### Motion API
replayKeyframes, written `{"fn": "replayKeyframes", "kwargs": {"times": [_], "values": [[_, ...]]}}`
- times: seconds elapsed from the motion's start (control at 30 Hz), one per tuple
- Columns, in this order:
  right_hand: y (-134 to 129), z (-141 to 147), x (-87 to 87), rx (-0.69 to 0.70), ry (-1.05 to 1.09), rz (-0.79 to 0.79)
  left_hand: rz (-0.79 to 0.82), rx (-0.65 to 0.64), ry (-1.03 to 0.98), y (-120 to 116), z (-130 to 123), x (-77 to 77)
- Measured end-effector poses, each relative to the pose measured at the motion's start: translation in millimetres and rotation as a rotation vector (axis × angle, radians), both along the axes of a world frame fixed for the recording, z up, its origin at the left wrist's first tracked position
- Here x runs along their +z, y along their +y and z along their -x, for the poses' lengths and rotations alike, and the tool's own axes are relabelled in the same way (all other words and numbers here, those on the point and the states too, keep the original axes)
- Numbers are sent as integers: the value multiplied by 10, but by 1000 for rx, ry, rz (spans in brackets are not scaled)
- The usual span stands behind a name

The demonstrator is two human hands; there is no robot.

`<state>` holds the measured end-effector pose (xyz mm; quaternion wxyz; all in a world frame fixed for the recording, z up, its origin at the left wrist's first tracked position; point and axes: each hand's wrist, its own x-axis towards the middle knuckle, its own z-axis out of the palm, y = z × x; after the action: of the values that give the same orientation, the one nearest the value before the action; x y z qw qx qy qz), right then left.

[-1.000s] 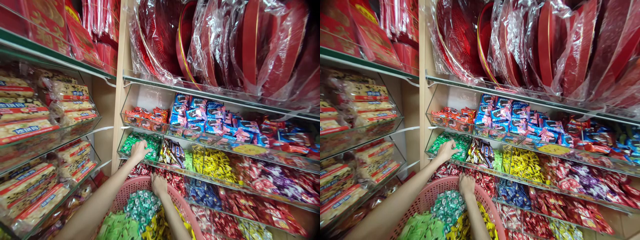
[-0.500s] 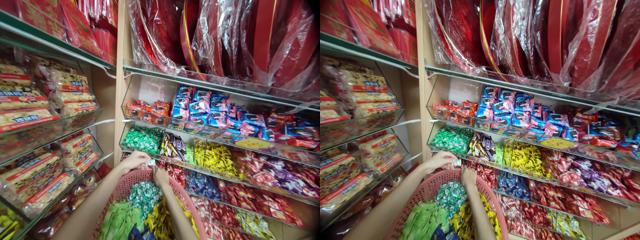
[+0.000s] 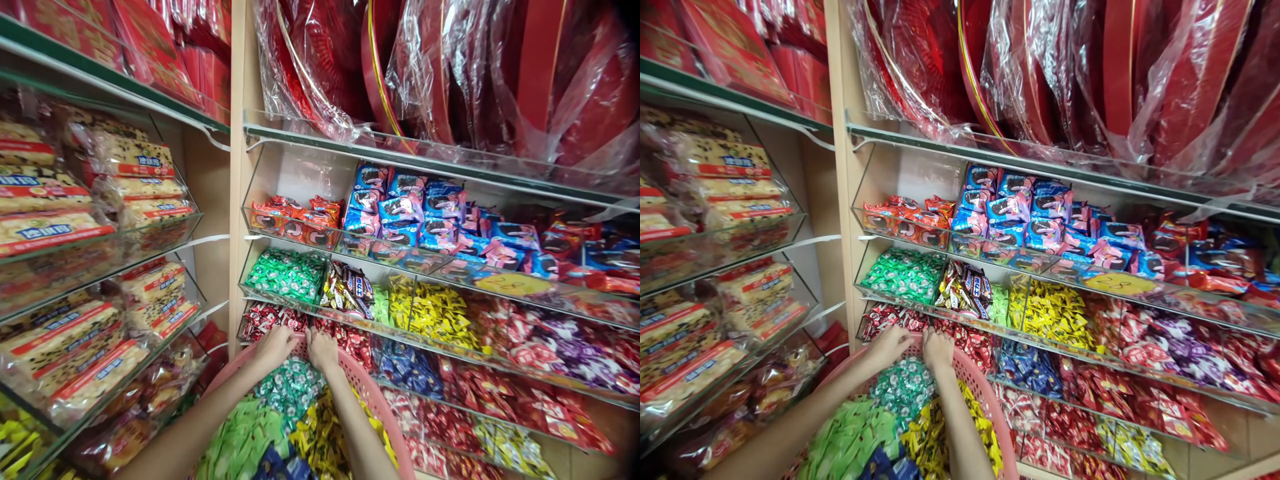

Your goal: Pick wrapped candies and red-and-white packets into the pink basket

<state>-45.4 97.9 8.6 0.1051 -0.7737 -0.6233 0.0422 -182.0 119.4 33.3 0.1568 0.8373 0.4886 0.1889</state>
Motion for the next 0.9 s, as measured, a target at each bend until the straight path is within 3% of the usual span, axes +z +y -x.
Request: {"fn": "replayKeyframes", "kwargs": {"times": [0.1,0.17,0.37,0.63,0.77,0.9], "values": [[5,-2,1,1,-2,4,-106,45,-36,62,13,66],[13,9,6,4,-14,5,-141,74,-56,118,0,32],[45,48,-4,23,-15,-7,23,98,72,208,-56,-178],[-17,36,42,151,23,-39,0,170,90,209,-19,-148],[-127,46,132,147,-85,-109,-10,166,65,182,-35,-117],[-303,122,353,159,-174,-117,2,168,67,168,-49,-115]]}}
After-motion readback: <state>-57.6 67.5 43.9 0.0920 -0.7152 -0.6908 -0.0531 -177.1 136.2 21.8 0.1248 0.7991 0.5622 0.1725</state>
